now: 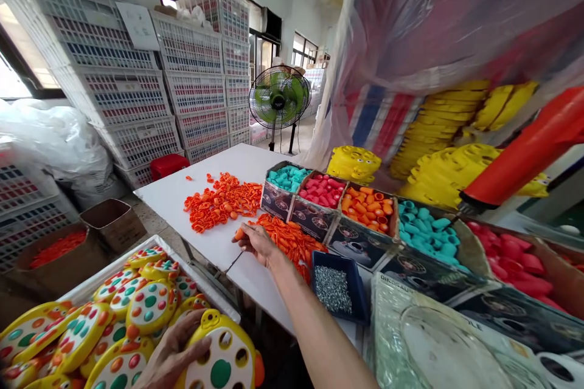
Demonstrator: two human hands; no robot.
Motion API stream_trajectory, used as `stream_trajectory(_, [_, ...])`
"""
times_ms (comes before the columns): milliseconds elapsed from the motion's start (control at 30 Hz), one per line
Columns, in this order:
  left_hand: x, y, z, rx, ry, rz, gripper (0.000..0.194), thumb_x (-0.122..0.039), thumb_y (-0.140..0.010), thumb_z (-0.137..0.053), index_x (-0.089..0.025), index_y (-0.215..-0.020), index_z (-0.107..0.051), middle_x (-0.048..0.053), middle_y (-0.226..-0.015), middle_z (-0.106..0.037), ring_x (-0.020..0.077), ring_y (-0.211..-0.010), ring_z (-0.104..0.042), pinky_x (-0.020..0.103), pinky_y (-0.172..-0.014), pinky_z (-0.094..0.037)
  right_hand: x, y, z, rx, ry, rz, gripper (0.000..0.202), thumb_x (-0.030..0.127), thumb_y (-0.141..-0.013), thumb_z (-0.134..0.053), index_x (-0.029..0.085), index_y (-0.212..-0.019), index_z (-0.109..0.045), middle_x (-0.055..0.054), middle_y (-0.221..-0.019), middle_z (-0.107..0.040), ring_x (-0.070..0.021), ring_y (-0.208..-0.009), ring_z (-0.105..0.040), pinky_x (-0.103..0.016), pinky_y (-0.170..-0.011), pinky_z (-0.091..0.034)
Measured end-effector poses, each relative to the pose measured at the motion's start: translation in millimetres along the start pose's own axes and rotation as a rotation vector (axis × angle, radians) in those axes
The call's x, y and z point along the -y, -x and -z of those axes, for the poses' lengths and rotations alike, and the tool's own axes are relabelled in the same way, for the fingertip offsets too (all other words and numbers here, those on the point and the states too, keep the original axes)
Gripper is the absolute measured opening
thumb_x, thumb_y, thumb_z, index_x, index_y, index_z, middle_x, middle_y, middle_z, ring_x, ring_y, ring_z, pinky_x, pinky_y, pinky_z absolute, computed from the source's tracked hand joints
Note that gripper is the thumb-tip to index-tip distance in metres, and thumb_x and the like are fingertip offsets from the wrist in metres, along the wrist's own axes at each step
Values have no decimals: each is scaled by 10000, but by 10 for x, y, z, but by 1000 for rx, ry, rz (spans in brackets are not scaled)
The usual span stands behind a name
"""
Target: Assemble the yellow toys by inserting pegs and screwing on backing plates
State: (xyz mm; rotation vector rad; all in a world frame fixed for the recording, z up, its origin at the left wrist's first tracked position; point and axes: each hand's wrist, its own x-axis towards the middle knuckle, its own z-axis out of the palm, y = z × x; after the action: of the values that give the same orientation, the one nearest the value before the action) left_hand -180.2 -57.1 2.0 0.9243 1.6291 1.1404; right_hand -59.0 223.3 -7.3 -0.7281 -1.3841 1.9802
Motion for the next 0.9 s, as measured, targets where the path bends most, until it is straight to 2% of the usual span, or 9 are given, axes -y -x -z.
stream_trajectory(100, [128,-182,-105,-50,126,102,592,-542,-702,-839,-280,-1224,-742,85,-1337,-712,425,-1333,-551,504,-1060,-510,5,51,-15,12,23,-15,437,558,-814,-731,137,-760,-625,-14,-667,-675,-70,-526,-496,-203,-506,-370])
stream_trajectory(200, [194,-306,-173,7,203,109,618,-522,-690,-860,-231,-1217,-722,97,-1240,-755,404,-1221,-641,408,-919,-598,32,117,-35,35,53,-29,422,548,-814,-738,135,-799,-654,13,-643,-624,-70,-517,-482,-204,-491,-360])
stream_trajectory(333, [151,-350,-205,34,268,66,621,-521,-677,-872,-190,-1180,-716,108,-1120,-788,382,-1101,-704,382,-860,-607,76,186,-63,128,83,-80,425,558,-744,-799,150,-806,-698,9,-669,-606,-81,-518,-485,-214,-480,-394])
stream_trajectory(433, [111,-373,-213,18,292,41,641,-537,-618,-901,-180,-1123,-734,123,-1040,-799,394,-1049,-715,397,-847,-602,87,233,-70,213,88,-100,437,551,-723,-822,162,-894,-723,0,-735,-619,-87,-564,-510,-215,-513,-434])
stream_trajectory(600, [72,-406,-186,57,204,30,597,-533,-695,-859,-174,-1153,-724,107,-1012,-789,323,-921,-731,347,-777,-596,50,327,-37,285,151,-72,501,544,-736,-816,184,-1070,-717,-10,-857,-643,-96,-665,-559,-229,-612,-498])
stream_trajectory(733, [43,-410,-186,96,191,22,552,-523,-737,-834,-175,-1149,-718,73,-906,-785,248,-782,-719,289,-695,-579,-6,307,10,241,308,8,496,540,-804,-751,183,-1146,-714,-41,-942,-683,-117,-709,-585,-263,-661,-516])
stream_trajectory(833, [34,-403,-217,109,216,9,526,-505,-727,-847,-176,-1117,-719,88,-945,-792,283,-861,-730,301,-718,-588,-42,184,30,142,504,79,397,486,-864,-709,178,-1116,-722,-66,-974,-708,-152,-747,-620,-312,-702,-530])
stream_trajectory(900, [33,-387,-232,98,249,17,545,-512,-713,-853,-181,-1124,-716,97,-977,-797,317,-918,-735,335,-758,-600,-56,92,29,99,659,119,305,427,-896,-701,172,-1062,-727,-79,-1010,-719,-194,-861,-657,-378,-823,-541])
